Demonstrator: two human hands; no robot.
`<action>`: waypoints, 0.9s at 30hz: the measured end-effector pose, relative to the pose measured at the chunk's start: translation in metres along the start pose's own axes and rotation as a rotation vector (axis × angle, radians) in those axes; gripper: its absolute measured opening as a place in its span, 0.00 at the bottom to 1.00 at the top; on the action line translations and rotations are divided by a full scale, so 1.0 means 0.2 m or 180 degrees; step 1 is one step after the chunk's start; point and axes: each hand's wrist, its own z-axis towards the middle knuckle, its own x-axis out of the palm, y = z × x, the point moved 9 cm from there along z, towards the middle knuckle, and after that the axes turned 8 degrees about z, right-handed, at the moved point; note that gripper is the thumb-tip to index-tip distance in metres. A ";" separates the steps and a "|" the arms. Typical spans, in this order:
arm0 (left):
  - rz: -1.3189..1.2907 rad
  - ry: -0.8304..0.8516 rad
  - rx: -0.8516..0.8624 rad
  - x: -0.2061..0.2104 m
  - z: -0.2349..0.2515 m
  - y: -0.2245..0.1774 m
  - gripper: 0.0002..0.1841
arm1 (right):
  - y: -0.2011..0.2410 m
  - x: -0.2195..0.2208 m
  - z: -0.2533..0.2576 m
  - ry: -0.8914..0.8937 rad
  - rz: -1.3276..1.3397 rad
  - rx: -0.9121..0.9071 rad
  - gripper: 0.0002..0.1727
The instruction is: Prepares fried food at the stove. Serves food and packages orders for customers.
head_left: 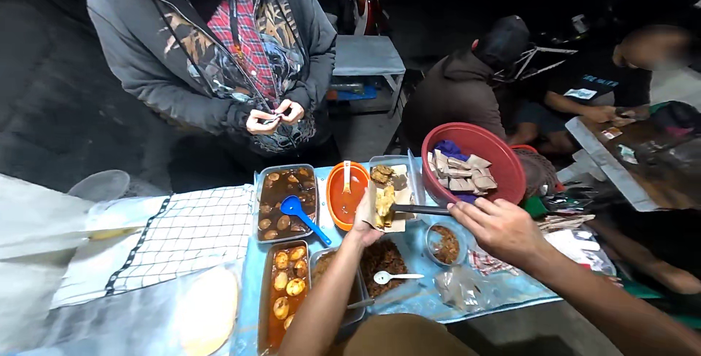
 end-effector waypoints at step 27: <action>0.0840 -0.1259 0.0872 -0.12 -0.77 0.09 0.26 | 0.36 0.76 0.10 0.0918 0.3190 0.2655 0.29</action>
